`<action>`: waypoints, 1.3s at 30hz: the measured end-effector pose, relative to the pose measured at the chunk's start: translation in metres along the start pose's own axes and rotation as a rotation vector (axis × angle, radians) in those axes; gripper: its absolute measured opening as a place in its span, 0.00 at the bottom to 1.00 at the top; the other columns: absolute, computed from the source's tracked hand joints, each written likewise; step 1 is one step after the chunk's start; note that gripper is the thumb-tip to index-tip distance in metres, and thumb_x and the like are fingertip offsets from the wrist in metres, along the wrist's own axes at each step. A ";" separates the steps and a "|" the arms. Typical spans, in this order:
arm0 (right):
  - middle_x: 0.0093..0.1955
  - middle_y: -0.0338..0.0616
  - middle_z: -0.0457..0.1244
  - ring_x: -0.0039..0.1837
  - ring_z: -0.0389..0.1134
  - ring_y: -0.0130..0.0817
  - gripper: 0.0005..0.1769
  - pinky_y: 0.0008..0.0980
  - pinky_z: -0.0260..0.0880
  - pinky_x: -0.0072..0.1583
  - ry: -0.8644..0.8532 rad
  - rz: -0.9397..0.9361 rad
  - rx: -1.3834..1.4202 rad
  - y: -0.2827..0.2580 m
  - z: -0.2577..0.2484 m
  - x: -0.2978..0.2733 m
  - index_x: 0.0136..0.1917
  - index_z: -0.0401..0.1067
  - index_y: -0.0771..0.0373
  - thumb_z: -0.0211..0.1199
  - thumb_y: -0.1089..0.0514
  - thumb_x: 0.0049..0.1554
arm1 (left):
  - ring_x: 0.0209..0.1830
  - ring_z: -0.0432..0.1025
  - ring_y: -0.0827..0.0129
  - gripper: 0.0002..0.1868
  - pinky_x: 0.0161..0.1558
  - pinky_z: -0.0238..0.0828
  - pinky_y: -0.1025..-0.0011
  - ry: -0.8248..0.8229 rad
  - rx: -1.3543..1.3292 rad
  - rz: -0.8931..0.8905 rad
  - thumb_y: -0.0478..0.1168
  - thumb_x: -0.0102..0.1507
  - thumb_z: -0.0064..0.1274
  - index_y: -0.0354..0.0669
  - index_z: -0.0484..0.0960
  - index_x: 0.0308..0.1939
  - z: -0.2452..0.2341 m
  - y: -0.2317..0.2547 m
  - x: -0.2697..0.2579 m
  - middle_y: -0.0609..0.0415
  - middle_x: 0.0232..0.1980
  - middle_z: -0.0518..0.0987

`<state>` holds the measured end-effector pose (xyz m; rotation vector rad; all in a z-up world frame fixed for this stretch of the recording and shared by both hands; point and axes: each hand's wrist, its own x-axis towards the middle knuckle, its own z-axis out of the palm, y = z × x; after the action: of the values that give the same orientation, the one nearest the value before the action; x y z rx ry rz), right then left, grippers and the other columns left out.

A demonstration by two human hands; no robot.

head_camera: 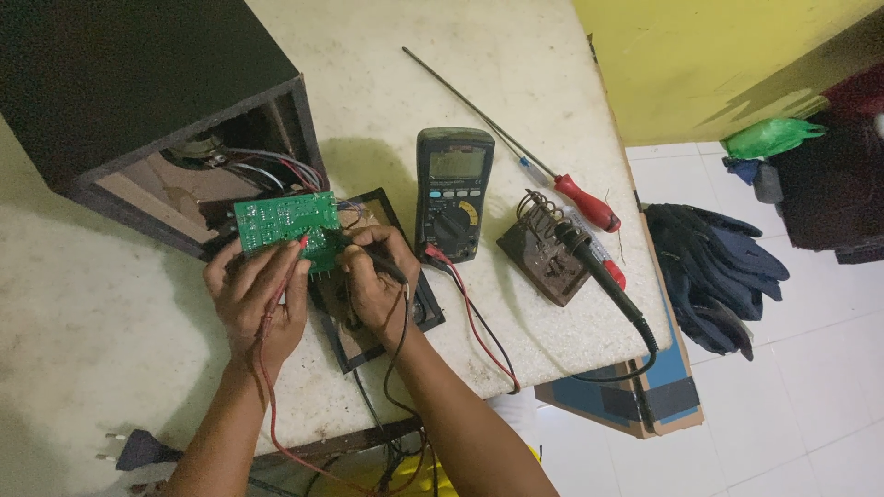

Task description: The person holds a green circuit board and uses a multimeter to test various points on it. They repeatedly flip the board over to access different sides while maintaining contact with the multimeter probes. The board is held over a workbench with a multimeter, soldering iron, and screwdriver visible nearby.

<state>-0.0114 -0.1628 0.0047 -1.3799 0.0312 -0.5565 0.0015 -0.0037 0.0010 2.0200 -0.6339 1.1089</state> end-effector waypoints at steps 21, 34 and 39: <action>0.33 0.53 0.66 0.37 0.69 0.35 0.04 0.40 0.72 0.45 0.006 -0.044 -0.037 0.010 0.004 -0.001 0.47 0.73 0.66 0.62 0.62 0.60 | 0.55 0.76 0.62 0.14 0.70 0.55 0.54 0.013 0.020 -0.028 0.36 0.64 0.65 0.45 0.87 0.54 -0.003 0.005 0.004 0.56 0.50 0.84; 0.49 0.57 0.71 0.53 0.75 0.52 0.05 0.51 0.75 0.54 -0.070 -0.148 -0.192 -0.004 0.006 -0.006 0.52 0.71 0.62 0.61 0.59 0.64 | 0.54 0.79 0.55 0.11 0.69 0.56 0.54 0.008 -0.060 -0.126 0.36 0.66 0.60 0.42 0.84 0.53 -0.005 0.009 0.009 0.49 0.48 0.85; 0.47 0.57 0.72 0.53 0.75 0.52 0.05 0.49 0.75 0.53 -0.038 -0.131 -0.182 0.003 0.007 -0.006 0.51 0.73 0.60 0.64 0.59 0.62 | 0.50 0.76 0.58 0.12 0.63 0.65 0.55 0.041 -0.081 -0.077 0.35 0.66 0.59 0.40 0.85 0.54 -0.012 0.010 0.018 0.50 0.49 0.81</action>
<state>-0.0135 -0.1534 0.0016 -1.5773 -0.0403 -0.6492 -0.0028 -0.0017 0.0248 1.9320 -0.5663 1.0602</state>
